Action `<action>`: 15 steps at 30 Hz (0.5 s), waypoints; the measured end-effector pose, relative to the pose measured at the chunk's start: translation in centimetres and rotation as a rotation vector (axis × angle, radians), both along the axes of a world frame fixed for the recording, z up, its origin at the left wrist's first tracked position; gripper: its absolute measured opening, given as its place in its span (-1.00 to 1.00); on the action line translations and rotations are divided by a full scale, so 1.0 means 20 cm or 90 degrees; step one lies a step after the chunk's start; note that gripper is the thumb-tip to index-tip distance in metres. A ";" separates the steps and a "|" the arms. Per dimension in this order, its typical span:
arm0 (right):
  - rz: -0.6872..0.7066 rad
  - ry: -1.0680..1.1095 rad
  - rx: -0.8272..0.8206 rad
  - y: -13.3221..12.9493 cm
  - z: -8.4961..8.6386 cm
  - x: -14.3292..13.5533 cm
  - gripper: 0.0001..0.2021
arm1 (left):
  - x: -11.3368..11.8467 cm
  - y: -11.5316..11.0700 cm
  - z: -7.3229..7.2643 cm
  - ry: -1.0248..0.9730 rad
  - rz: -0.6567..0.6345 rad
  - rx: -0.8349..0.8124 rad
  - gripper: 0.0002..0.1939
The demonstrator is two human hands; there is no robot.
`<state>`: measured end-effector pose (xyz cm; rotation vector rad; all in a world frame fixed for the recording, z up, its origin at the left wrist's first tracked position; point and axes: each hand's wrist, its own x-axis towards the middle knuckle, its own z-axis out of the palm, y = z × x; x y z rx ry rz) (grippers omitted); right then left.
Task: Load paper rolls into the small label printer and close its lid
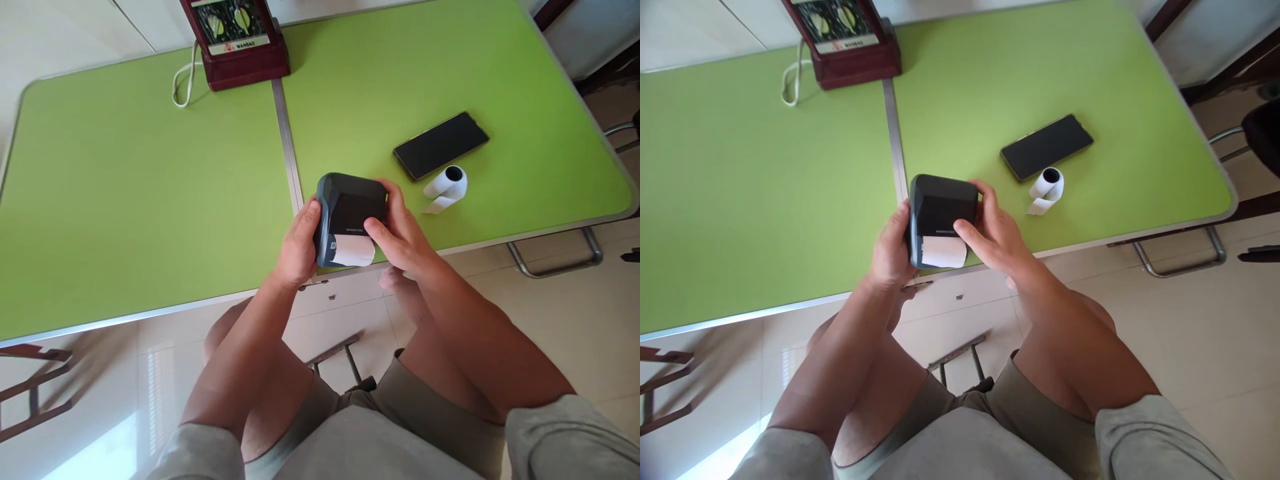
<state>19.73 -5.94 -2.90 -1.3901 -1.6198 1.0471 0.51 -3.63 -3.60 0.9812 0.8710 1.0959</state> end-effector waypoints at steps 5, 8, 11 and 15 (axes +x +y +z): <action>0.012 0.030 -0.020 0.01 -0.01 0.00 -0.20 | -0.01 0.01 0.01 0.013 0.009 -0.036 -0.48; 0.028 0.005 -0.036 0.01 0.02 0.01 -0.23 | -0.02 0.02 0.02 0.024 -0.006 -0.028 -0.48; 0.039 -0.031 -0.052 0.01 0.05 0.02 -0.25 | -0.02 0.02 0.01 0.039 -0.009 -0.014 -0.47; 0.044 -0.058 -0.055 0.01 0.06 0.02 -0.27 | -0.01 0.02 -0.01 0.068 0.001 0.021 -0.45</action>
